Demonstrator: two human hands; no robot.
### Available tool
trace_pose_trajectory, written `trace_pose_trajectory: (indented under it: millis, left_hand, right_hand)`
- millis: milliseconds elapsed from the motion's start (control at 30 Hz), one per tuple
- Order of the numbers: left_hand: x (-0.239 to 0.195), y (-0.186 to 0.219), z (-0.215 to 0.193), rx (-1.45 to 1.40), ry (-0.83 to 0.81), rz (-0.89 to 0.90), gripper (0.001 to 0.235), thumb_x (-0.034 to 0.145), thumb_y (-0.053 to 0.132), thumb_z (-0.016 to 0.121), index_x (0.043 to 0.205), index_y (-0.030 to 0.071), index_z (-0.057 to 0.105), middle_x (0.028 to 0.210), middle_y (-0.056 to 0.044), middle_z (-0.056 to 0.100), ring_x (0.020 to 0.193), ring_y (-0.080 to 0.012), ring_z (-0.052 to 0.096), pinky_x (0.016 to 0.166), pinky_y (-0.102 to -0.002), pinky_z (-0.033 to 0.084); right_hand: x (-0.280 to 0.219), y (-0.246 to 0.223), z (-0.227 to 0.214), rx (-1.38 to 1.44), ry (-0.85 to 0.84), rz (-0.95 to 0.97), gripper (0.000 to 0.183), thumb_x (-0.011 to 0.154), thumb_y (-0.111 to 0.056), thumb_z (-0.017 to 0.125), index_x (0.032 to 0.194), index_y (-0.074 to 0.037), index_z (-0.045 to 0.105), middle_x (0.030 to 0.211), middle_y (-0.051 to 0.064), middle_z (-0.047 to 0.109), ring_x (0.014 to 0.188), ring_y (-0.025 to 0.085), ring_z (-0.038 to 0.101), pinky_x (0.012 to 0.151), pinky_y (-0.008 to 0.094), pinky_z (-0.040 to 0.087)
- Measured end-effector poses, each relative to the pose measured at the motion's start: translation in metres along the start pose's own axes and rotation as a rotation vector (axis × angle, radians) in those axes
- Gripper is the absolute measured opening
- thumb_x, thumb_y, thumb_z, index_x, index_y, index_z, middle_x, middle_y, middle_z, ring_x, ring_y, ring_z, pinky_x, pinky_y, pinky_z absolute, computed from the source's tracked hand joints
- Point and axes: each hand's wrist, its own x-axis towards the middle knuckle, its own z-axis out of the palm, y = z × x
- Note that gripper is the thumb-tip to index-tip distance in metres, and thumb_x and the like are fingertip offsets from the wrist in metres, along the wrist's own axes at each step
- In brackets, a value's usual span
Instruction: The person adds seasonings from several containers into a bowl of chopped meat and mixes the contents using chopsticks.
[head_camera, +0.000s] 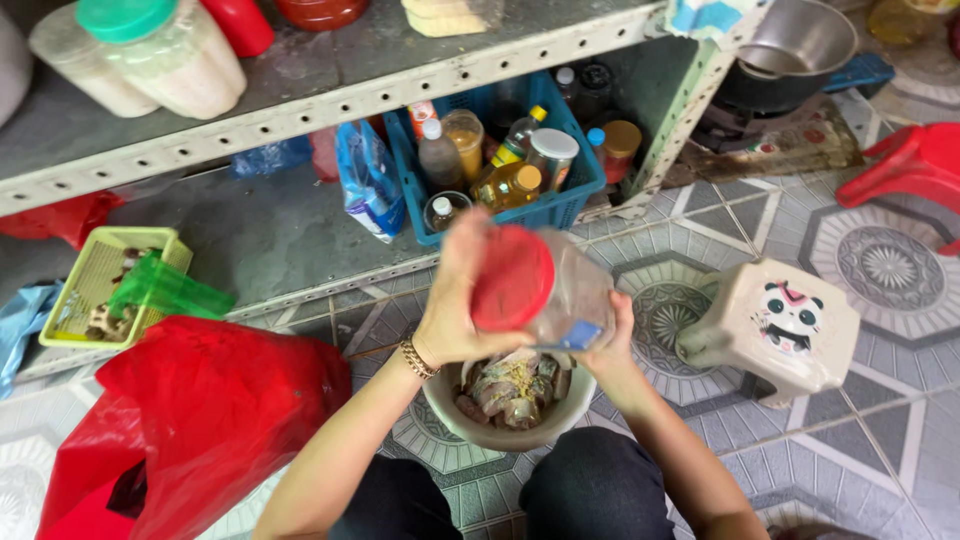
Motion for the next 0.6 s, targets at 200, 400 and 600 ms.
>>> trace_pose_trajectory:
  millis: [200, 400, 600]
  left_hand:
    - [0.008, 0.003, 0.012, -0.500, 0.465, -0.467, 0.152, 0.062, 0.032, 0.099, 0.165, 0.008, -0.011, 0.166, -0.019, 0.029, 0.152, -0.0309, 0.038, 0.127, -0.044, 0.034]
    - [0.060, -0.016, -0.051, -0.134, 0.678, -0.338, 0.145, 0.065, 0.028, 0.101, 0.168, 0.007, 0.000, 0.170, -0.021, 0.023, 0.157, -0.0294, 0.030, 0.132, -0.044, 0.028]
    - [0.123, -0.096, -0.140, 0.281, 0.869, -0.157, 0.143, 0.070, 0.034, 0.107, 0.167, 0.008, 0.005, 0.174, -0.019, 0.017, 0.163, -0.0333, 0.023, 0.138, -0.045, 0.021]
  right_hand:
    - [0.041, 0.015, 0.110, -0.115, -0.281, -0.200, 0.092, 0.080, -0.055, 0.069, 0.152, -0.006, 0.042, 0.146, 0.014, 0.053, 0.136, 0.035, 0.051, 0.115, 0.054, 0.042]
    - [0.094, -0.005, 0.192, -0.320, -0.581, -0.207, 0.085, 0.089, -0.046, 0.071, 0.157, -0.016, 0.030, 0.157, 0.008, 0.043, 0.147, 0.028, 0.040, 0.121, 0.052, 0.035]
    - [0.107, -0.043, 0.205, -0.599, -0.417, -0.252, 0.060, 0.092, -0.026, 0.071, 0.145, -0.015, 0.044, 0.147, 0.014, 0.052, 0.136, 0.029, 0.055, 0.109, 0.045, 0.050]
